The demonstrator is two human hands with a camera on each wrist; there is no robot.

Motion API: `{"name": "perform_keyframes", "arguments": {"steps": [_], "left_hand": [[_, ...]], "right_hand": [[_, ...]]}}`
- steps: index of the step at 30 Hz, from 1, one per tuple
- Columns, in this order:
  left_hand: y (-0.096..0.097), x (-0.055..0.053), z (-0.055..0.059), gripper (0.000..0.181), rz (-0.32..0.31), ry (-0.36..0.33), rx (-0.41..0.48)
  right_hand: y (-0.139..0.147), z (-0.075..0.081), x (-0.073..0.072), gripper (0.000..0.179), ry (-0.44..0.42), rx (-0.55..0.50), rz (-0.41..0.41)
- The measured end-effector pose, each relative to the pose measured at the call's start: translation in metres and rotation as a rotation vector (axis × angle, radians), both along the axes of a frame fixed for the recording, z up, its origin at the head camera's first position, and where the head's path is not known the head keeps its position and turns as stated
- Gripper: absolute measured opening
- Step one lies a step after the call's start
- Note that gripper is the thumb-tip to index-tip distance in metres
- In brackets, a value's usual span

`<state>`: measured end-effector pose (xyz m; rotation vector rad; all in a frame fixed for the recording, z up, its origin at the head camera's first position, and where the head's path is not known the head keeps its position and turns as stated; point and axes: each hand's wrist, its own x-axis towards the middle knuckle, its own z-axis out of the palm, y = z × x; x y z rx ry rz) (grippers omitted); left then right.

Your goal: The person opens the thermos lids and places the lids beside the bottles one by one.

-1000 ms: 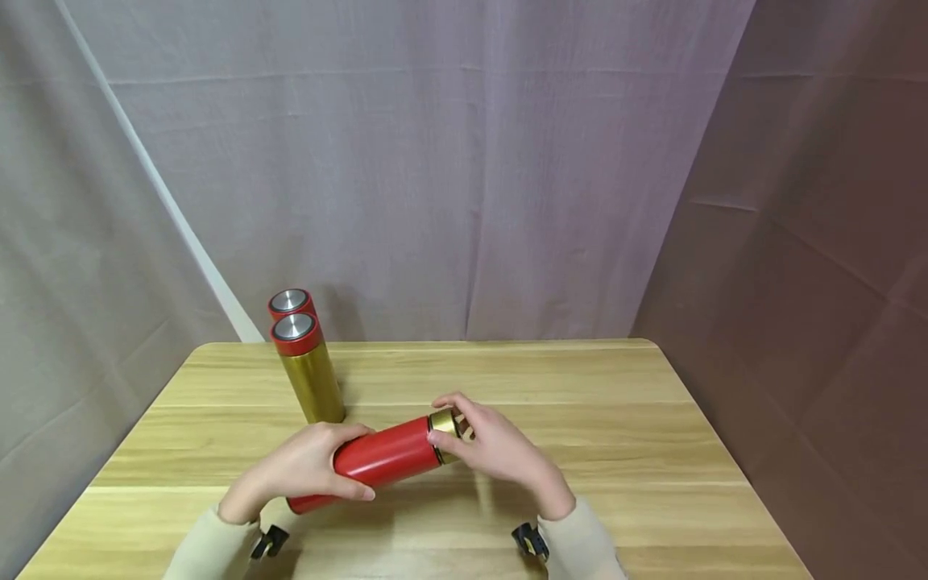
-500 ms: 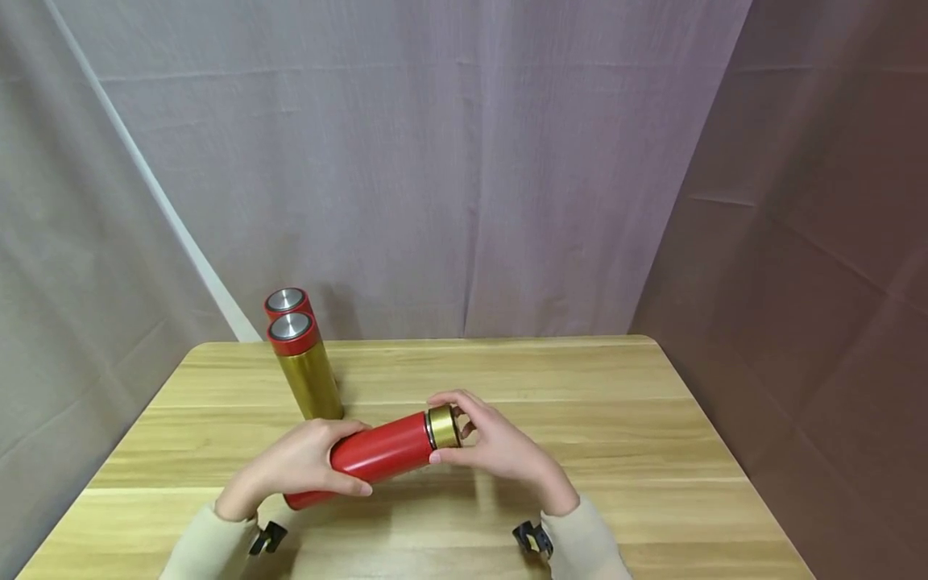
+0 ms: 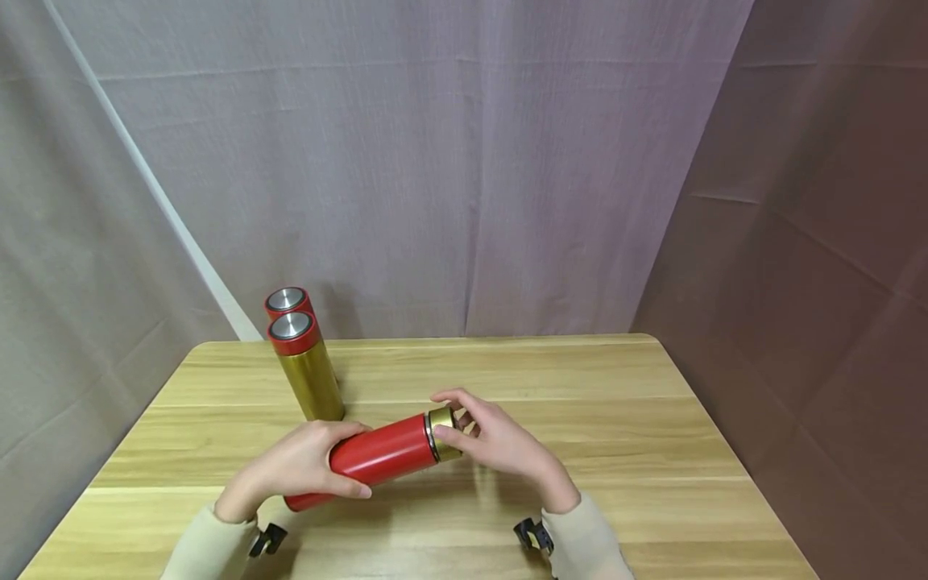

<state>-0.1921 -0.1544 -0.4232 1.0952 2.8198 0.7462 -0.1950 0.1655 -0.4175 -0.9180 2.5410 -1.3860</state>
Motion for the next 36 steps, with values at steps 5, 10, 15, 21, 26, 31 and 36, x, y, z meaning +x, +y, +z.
{"name": "perform_keyframes", "arguments": {"steps": [5,10,15,21,26,31,36], "left_hand": [[-0.001,0.001,0.000,0.066,0.001,-0.010,-0.004],[-0.003,0.000,0.001,0.065,0.007,-0.032,0.005],[-0.004,0.001,0.001,0.066,0.009,-0.030,0.005],[-0.004,0.005,0.000,0.065,0.007,-0.025,0.015],[-0.004,0.008,0.000,0.064,-0.001,-0.029,0.015],[-0.005,0.009,0.000,0.063,-0.005,-0.038,0.010],[-0.006,0.011,0.001,0.064,-0.003,-0.029,-0.006]], "right_hand": [[0.001,0.000,0.001,0.052,0.028,-0.012,0.013],[0.003,0.002,0.001,0.061,0.071,-0.043,0.028],[0.003,0.002,0.001,0.065,0.048,-0.056,0.054],[0.001,-0.002,0.001,0.054,0.051,-0.006,0.071],[-0.001,-0.003,0.001,0.044,-0.002,0.008,0.086],[0.000,0.000,0.002,0.058,-0.046,-0.017,0.089],[0.001,0.000,0.005,0.067,-0.041,-0.039,0.103]]}}
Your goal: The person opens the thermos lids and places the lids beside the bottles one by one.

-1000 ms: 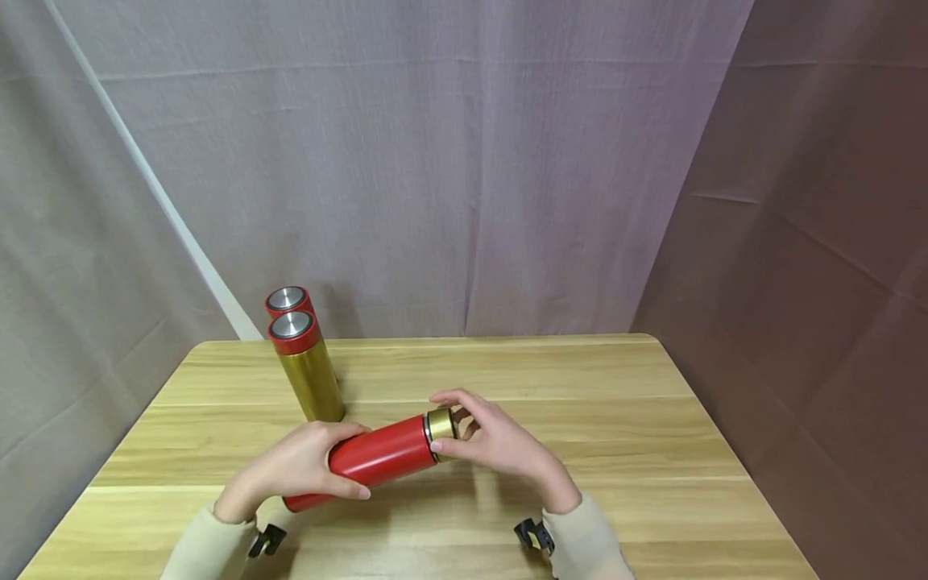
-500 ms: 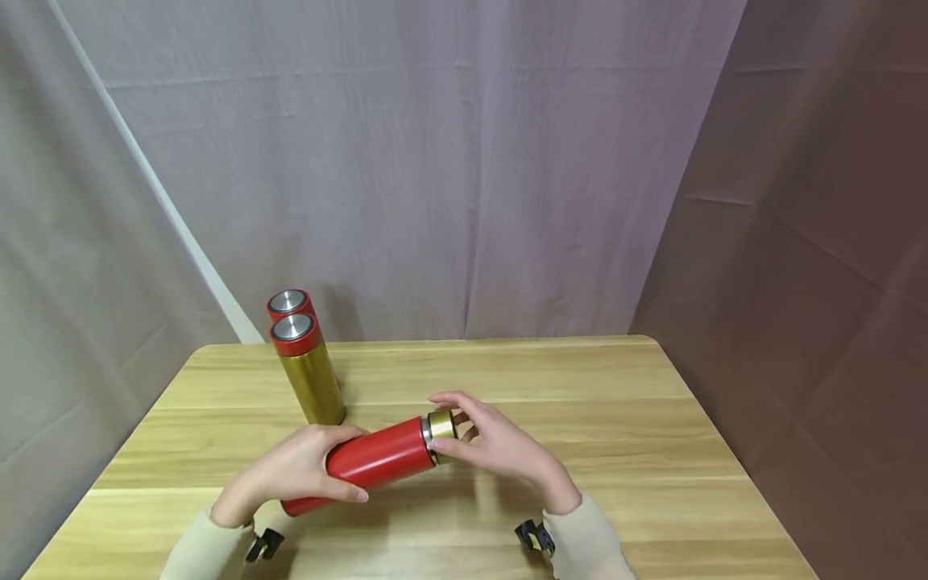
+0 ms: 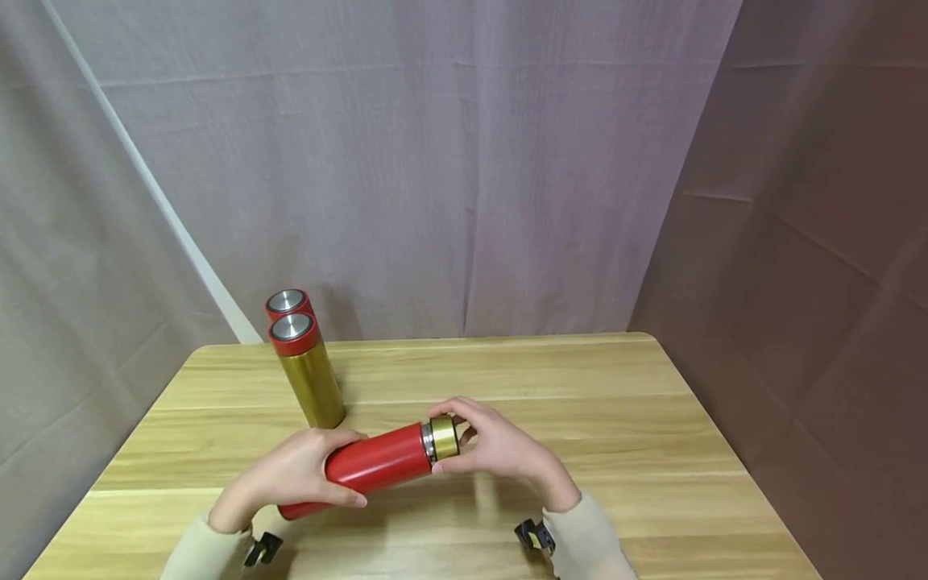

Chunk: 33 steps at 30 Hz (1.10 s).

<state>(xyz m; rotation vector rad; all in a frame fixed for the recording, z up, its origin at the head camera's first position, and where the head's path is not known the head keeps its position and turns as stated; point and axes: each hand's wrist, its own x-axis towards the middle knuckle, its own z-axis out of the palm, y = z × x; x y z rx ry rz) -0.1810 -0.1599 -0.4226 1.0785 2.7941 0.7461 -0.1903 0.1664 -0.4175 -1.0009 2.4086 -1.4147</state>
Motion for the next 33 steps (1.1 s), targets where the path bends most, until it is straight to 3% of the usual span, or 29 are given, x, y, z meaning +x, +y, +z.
{"name": "perform_keyframes", "arguments": {"steps": [5,13,22,29,33], "left_hand": [[0.0002,-0.0001,0.0026,0.065,-0.004,0.010,0.003],[0.0011,-0.0014,0.0018,0.065,0.017,0.023,-0.017],[0.0005,0.0004,-0.0037,0.063,0.002,0.019,-0.027],[0.0002,-0.0026,-0.0045,0.065,0.001,0.037,-0.021],[0.0001,-0.0026,-0.0044,0.065,0.003,0.035,-0.026]], "right_hand": [[0.0027,-0.0014,-0.0005,0.071,-0.023,-0.009,0.037],[0.0048,-0.0024,-0.0051,0.051,-0.014,0.064,0.020],[0.0055,-0.0054,-0.0041,0.064,-0.088,0.034,0.047],[0.0063,-0.0035,-0.0043,0.072,-0.051,0.060,0.045],[0.0058,-0.0024,-0.0038,0.068,-0.022,0.118,0.020]]}}
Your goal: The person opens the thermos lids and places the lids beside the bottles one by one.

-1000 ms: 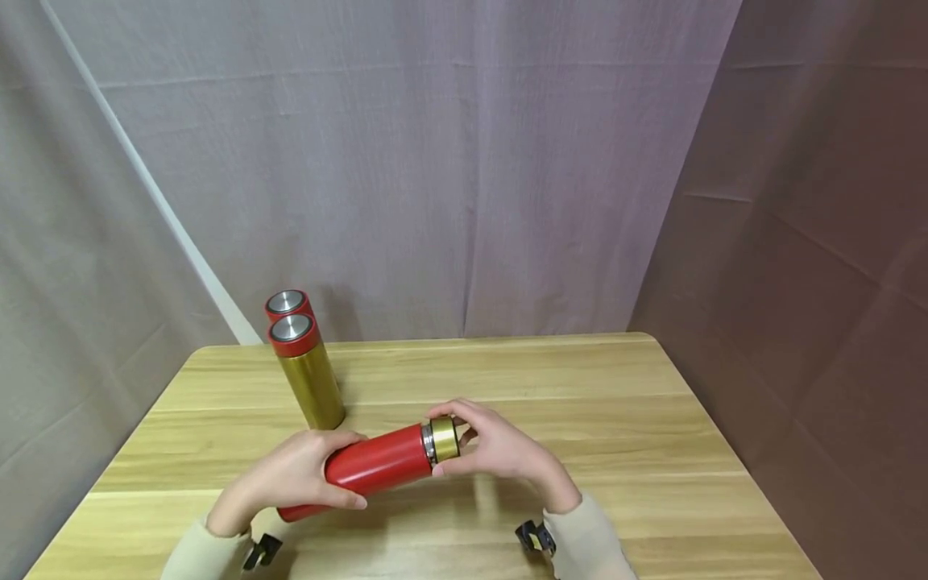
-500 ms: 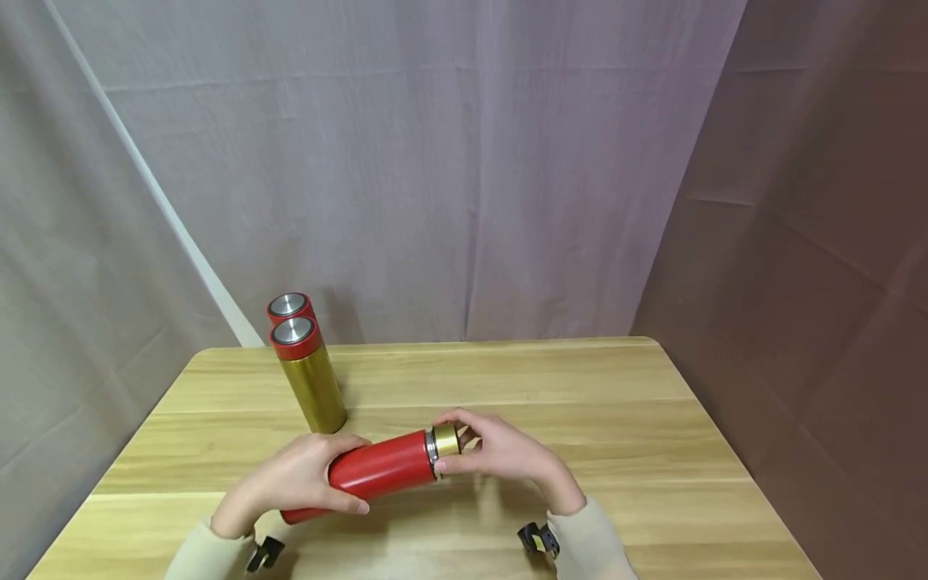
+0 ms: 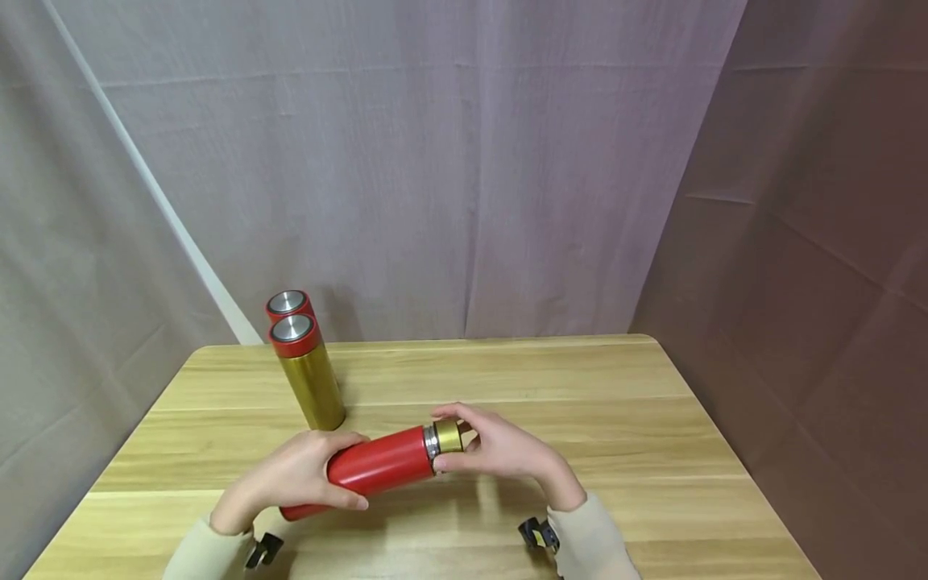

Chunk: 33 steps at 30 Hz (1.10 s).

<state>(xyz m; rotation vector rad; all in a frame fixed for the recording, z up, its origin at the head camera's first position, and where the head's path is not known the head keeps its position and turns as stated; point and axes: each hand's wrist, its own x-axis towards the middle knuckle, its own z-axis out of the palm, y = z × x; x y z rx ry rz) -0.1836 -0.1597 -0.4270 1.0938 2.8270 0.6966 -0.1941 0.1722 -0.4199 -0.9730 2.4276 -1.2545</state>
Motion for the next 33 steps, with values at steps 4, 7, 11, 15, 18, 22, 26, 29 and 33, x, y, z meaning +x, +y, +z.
{"name": "perform_keyframes", "arguments": {"steps": [4,7,11,15,18,22,26,29,33], "left_hand": [[-0.0005,-0.0002,-0.0004,0.065,-0.002,0.003,-0.005],[-0.0006,0.0003,-0.0013,0.064,-0.009,0.012,-0.019],[-0.0006,0.0010,-0.0021,0.065,-0.015,0.023,-0.027],[-0.0004,0.0010,-0.0021,0.066,-0.006,0.027,-0.024],[-0.0003,0.0005,-0.0021,0.067,0.001,0.020,-0.020],[-0.0003,0.0001,-0.0020,0.067,0.001,-0.002,-0.007],[-0.0007,-0.0005,-0.0022,0.066,-0.004,-0.023,0.015],[-0.0013,-0.0010,-0.0024,0.065,-0.009,-0.039,0.033],[-0.0022,-0.0010,-0.0021,0.064,-0.007,-0.067,0.055]], "right_hand": [[-0.0020,0.0013,-0.0008,0.061,0.002,0.045,-0.009],[-0.0021,0.0010,-0.0018,0.059,-0.044,0.030,0.011],[-0.0009,0.0005,-0.0023,0.062,-0.095,-0.004,0.036],[-0.0002,0.0009,-0.0015,0.068,-0.068,0.009,0.018],[-0.0004,0.0018,-0.0003,0.070,-0.034,0.029,-0.010],[-0.0009,0.0027,0.0022,0.072,0.005,0.032,-0.029],[-0.0009,0.0028,0.0031,0.073,0.044,0.025,-0.033],[-0.0014,0.0037,0.0032,0.074,0.065,0.013,-0.031],[-0.0025,0.0062,0.0037,0.075,0.091,0.003,-0.025]]}}
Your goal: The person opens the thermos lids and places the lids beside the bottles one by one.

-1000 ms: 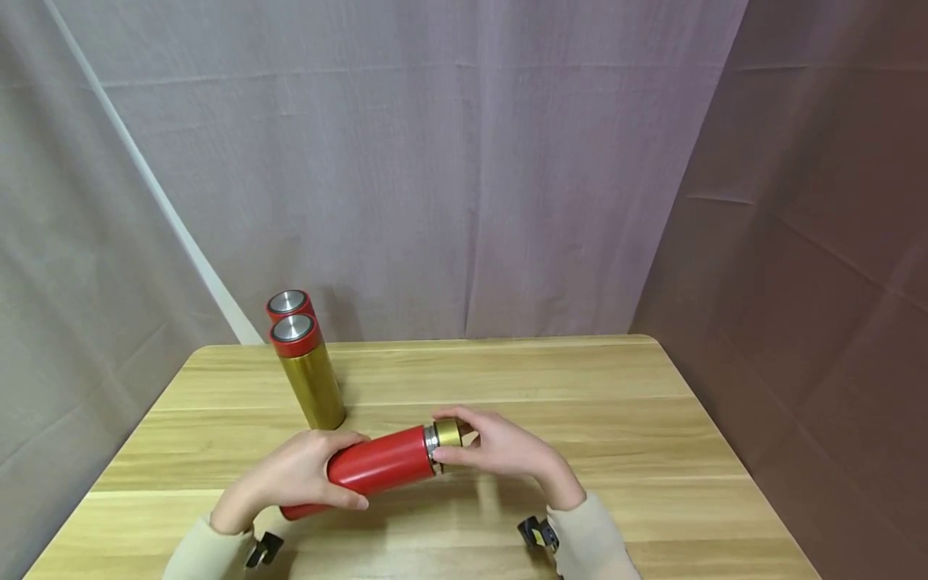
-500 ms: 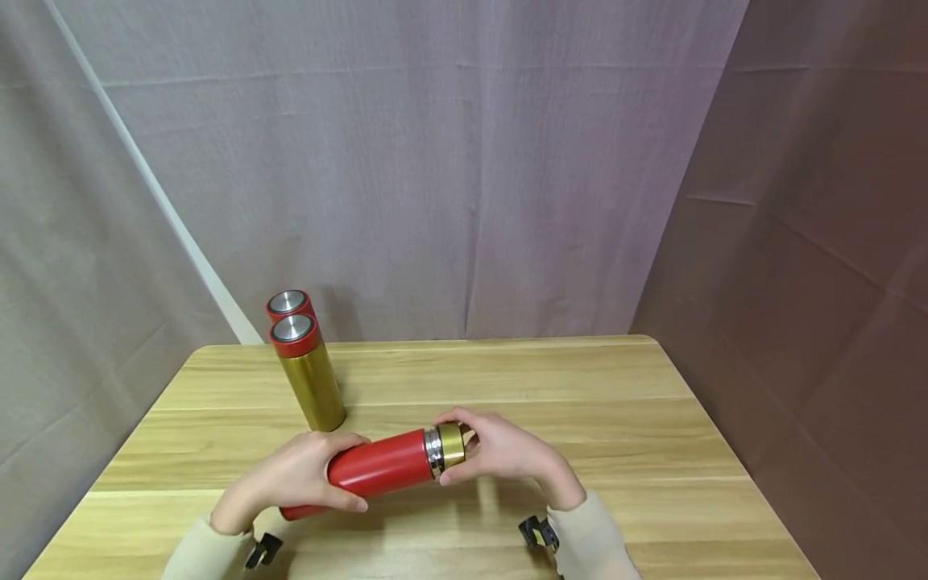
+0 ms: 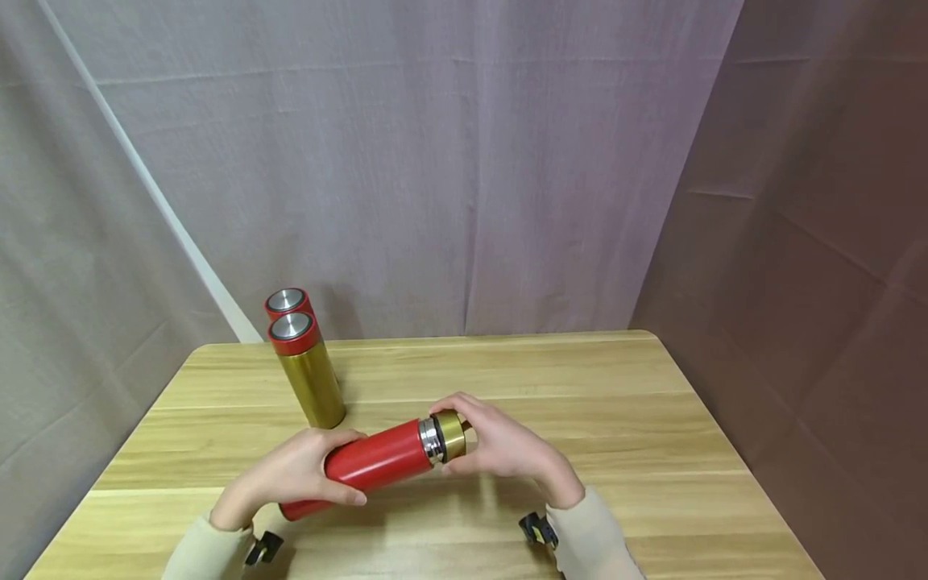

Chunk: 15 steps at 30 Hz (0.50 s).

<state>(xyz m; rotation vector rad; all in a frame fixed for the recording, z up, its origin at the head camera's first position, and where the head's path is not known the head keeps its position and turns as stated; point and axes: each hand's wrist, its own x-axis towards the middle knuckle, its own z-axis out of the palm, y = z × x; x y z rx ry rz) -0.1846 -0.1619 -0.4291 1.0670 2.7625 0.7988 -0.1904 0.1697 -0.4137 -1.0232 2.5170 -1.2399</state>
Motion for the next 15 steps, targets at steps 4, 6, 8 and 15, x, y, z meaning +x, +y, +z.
{"name": "perform_keyframes", "arguments": {"steps": [4,6,8,15], "left_hand": [[-0.0015,0.0000,-0.0013,0.063,0.005,-0.016,0.017],[-0.0021,0.0000,-0.0020,0.063,0.004,-0.021,0.024],[-0.0024,0.0002,-0.0023,0.063,0.001,-0.026,0.028],[-0.0017,0.0002,-0.0010,0.063,0.017,-0.039,0.057]], "right_hand": [[-0.0018,0.0013,0.0005,0.076,0.034,0.003,0.006],[-0.0028,0.0020,0.0012,0.075,0.056,0.008,0.011],[-0.0036,0.0028,0.0017,0.074,0.078,0.009,0.020],[-0.0046,0.0068,0.0009,0.078,0.185,-0.006,0.025]]}}
